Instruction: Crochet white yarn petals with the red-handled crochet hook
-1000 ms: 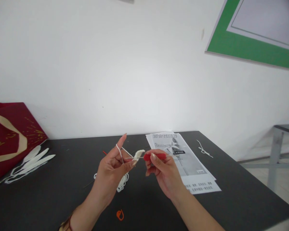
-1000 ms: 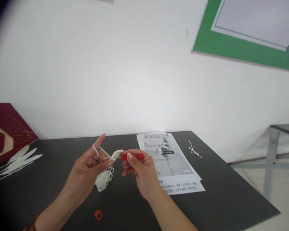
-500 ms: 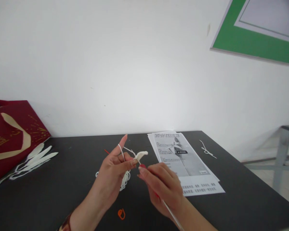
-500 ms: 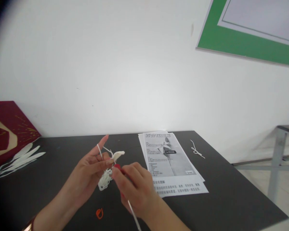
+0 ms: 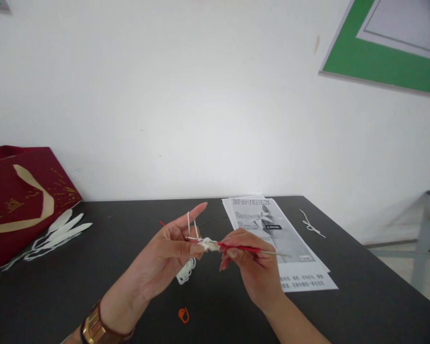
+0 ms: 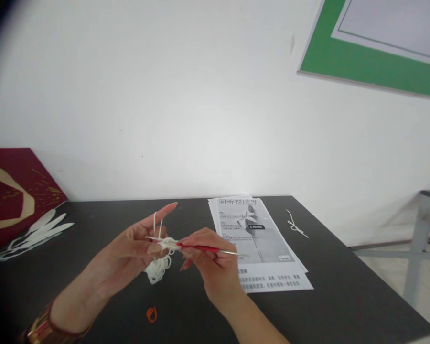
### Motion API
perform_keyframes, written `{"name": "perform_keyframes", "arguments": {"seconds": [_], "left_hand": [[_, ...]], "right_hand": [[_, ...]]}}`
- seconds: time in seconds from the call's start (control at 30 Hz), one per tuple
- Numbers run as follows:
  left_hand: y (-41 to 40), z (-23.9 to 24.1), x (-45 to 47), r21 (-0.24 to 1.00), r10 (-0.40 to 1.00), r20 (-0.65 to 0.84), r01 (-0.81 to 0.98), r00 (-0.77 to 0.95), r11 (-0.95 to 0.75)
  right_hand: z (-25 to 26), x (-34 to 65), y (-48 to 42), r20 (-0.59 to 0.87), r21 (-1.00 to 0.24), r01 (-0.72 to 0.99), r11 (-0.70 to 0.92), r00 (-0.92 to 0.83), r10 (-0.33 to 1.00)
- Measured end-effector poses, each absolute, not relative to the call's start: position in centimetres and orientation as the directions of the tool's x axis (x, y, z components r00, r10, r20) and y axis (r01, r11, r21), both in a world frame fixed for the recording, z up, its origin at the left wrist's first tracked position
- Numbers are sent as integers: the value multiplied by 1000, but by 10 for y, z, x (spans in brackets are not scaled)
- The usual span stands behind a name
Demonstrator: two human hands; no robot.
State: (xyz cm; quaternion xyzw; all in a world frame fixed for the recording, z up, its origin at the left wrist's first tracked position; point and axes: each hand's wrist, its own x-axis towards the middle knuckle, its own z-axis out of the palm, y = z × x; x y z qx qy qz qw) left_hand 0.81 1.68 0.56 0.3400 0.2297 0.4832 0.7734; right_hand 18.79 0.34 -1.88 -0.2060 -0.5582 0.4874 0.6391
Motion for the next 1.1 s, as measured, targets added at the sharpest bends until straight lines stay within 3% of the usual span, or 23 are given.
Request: {"name": "perform_keyframes", "arguments": {"seconds": [0.5, 1.1], "left_hand": [[14, 11, -2, 792, 869, 30, -542, 495, 281], [15, 7, -6, 729, 774, -17, -522, 633, 443]], "right_hand": [[-10, 195, 2, 396, -776, -565, 280, -92, 914], [-1, 213, 7, 456, -818, -494, 294, -246, 855]]}}
